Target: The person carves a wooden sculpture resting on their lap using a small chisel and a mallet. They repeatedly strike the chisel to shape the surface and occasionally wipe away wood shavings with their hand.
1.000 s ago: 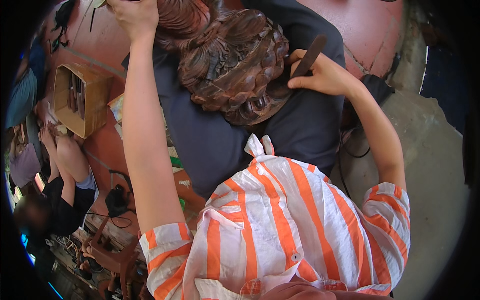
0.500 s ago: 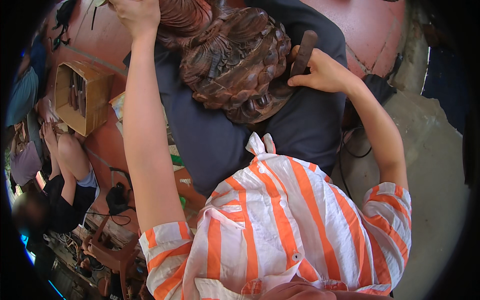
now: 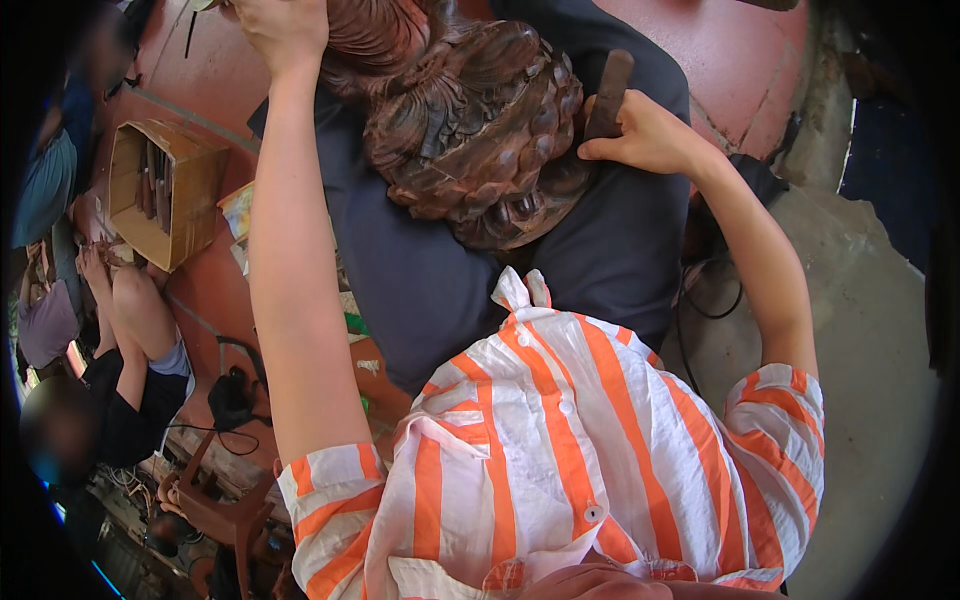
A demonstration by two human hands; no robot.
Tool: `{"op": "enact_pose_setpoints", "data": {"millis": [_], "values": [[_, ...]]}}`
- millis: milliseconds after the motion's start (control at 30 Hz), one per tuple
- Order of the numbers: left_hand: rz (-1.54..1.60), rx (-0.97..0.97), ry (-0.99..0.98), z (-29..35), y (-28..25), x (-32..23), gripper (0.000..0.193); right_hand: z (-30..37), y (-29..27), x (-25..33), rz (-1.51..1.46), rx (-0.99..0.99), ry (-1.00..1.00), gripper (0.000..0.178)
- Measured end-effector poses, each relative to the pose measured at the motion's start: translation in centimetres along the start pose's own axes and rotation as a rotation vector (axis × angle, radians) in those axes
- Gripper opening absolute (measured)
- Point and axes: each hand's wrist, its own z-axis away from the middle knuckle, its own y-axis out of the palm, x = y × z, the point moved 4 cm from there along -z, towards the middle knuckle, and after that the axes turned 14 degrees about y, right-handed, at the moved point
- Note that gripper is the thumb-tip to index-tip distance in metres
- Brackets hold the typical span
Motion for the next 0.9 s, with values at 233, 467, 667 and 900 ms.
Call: {"op": "enact_pose_setpoints", "data": {"millis": [233, 467, 667, 900], "values": [[0.034, -0.02, 0.03, 0.0, -0.1, -0.2, 0.085, 1.0, 0.0, 1.3, 0.054, -0.102, -0.16, 0.029], [0.021, 0.004, -0.033, 0.1, -0.4, -0.6, 0.086, 3.9, 0.3, 4.4, 0.024, -0.16, -0.324, 0.021], [0.015, -0.004, 0.01, 0.0, -0.2, -0.2, 0.085, 0.5, -0.2, 1.1, 0.013, 0.008, -0.019, 0.024], [0.005, -0.02, 0.019, 0.1, -0.5, -0.1, 0.084, 1.0, -0.1, 1.8, 0.087, 0.004, -0.086, 0.032]]}}
